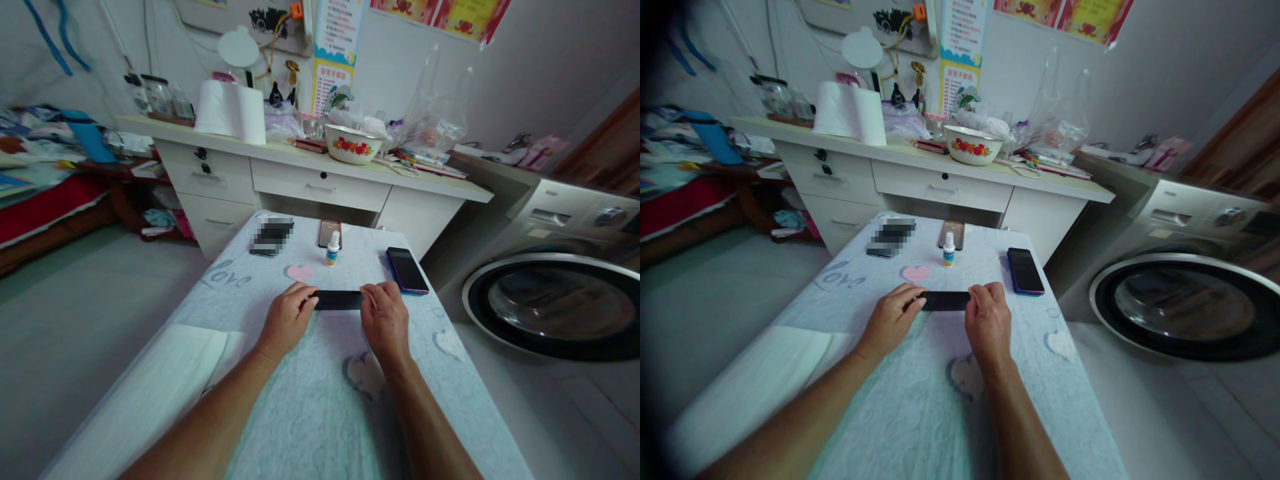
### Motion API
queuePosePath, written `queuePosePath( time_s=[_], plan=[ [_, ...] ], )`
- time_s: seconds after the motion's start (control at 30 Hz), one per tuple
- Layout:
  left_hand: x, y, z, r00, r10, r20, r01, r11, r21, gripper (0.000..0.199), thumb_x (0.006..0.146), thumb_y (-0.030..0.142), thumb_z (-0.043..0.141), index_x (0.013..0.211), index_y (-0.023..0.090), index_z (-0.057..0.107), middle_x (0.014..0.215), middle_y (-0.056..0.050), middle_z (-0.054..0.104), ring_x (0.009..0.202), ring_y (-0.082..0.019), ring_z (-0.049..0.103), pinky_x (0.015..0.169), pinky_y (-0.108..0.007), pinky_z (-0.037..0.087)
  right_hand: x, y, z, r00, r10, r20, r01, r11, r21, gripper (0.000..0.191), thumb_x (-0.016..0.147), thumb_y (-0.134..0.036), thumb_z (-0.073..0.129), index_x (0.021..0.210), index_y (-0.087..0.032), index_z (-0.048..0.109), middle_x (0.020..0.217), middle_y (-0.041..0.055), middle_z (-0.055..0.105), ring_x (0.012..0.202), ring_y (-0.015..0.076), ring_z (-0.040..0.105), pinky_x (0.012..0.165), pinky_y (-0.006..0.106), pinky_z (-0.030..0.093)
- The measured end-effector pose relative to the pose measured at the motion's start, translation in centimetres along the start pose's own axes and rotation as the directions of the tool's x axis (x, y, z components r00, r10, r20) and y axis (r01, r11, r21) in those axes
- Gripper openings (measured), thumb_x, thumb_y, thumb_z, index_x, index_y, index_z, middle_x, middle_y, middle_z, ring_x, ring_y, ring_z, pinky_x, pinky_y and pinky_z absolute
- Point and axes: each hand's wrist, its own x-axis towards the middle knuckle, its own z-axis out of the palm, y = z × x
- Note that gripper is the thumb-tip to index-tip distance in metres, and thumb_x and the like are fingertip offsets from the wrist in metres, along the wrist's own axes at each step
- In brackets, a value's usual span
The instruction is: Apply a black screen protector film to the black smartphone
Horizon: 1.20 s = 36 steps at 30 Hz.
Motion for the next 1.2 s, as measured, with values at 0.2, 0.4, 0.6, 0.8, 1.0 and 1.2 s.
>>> queuePosePath(
  time_s=[0.2, 0.4, 0.6, 0.8, 1.0, 1.2],
  plan=[
    [0.06, -0.02, 0.02, 1.0, 0.006, -0.015, -0.005, 1.0, 0.012, 0.022, 0.089, 0.021, 0.05, 0.1, 0.017, 0.068, 0.092, -0.004, 0.067, 0.086, -0.016, 0.062, 0.077, -0.027, 0.047, 0.03, 0.27, -0.09, 1.0, 0.018, -0.01, -0.018, 1.0, -0.017, 0.02, 0.086, -0.014, 0.048, 0.091, -0.017, 0.067, 0.088, 0.0045, 0.055, 0.077, 0.0146, 0.057, 0.072, 0.028, 0.047],
    [0.05, 0.03, -0.08, 1.0, -0.007, -0.015, 0.008, 1.0, 0.012, 0.022, 0.088, 0.02, 0.05, 0.101, 0.017, 0.068, 0.094, -0.005, 0.067, 0.087, -0.016, 0.062, 0.078, -0.027, 0.047, 0.07, 0.35, -0.17, 1.0, 0.031, -0.008, -0.031, 0.999, -0.026, 0.019, 0.086, -0.015, 0.049, 0.091, -0.017, 0.067, 0.088, 0.0046, 0.055, 0.077, 0.0147, 0.057, 0.072, 0.027, 0.047],
    [0.01, -0.27, -0.03, 1.0, -0.015, -0.027, 0.015, 1.0, 0.017, 0.022, 0.089, 0.02, 0.05, 0.102, 0.017, 0.068, 0.096, -0.005, 0.067, 0.09, -0.017, 0.062, 0.08, -0.028, 0.047, 0.09, 0.43, -0.23, 0.999, 0.04, -0.015, -0.04, 0.998, -0.038, 0.019, 0.086, -0.016, 0.049, 0.09, -0.017, 0.067, 0.088, 0.0046, 0.056, 0.077, 0.0149, 0.057, 0.071, 0.027, 0.047],
    [0.11, -0.37, 0.03, 0.999, -0.016, -0.031, 0.016, 1.0, 0.01, 0.024, 0.089, 0.021, 0.05, 0.104, 0.018, 0.068, 0.097, -0.004, 0.067, 0.091, -0.017, 0.062, 0.08, -0.028, 0.047, 0.08, 0.46, -0.27, 0.999, 0.048, -0.018, -0.048, 0.998, -0.042, 0.019, 0.085, -0.016, 0.049, 0.089, -0.018, 0.067, 0.088, 0.0044, 0.055, 0.077, 0.0151, 0.057, 0.071, 0.028, 0.047],
    [0.11, -0.23, -0.03, 0.999, -0.013, -0.034, 0.013, 1.0, 0.012, 0.024, 0.088, 0.02, 0.05, 0.103, 0.019, 0.069, 0.095, -0.004, 0.067, 0.089, -0.017, 0.062, 0.079, -0.027, 0.047, 0.06, 0.63, -0.26, 0.999, 0.047, -0.028, -0.048, 0.998, -0.044, 0.019, 0.085, -0.017, 0.049, 0.089, -0.018, 0.067, 0.089, 0.0049, 0.055, 0.078, 0.0156, 0.057, 0.071, 0.028, 0.047],
    [0.14, -0.27, -0.04, 0.999, -0.01, -0.04, 0.01, 1.0, 0.007, 0.024, 0.088, 0.02, 0.05, 0.103, 0.019, 0.069, 0.096, -0.005, 0.068, 0.089, -0.017, 0.063, 0.079, -0.028, 0.048, 0.01, 0.72, -0.29, 0.998, 0.049, -0.035, -0.051, 0.998, -0.046, 0.019, 0.085, -0.017, 0.048, 0.089, -0.019, 0.067, 0.09, 0.0053, 0.055, 0.078, 0.016, 0.057, 0.071, 0.029, 0.047]
  ],
)
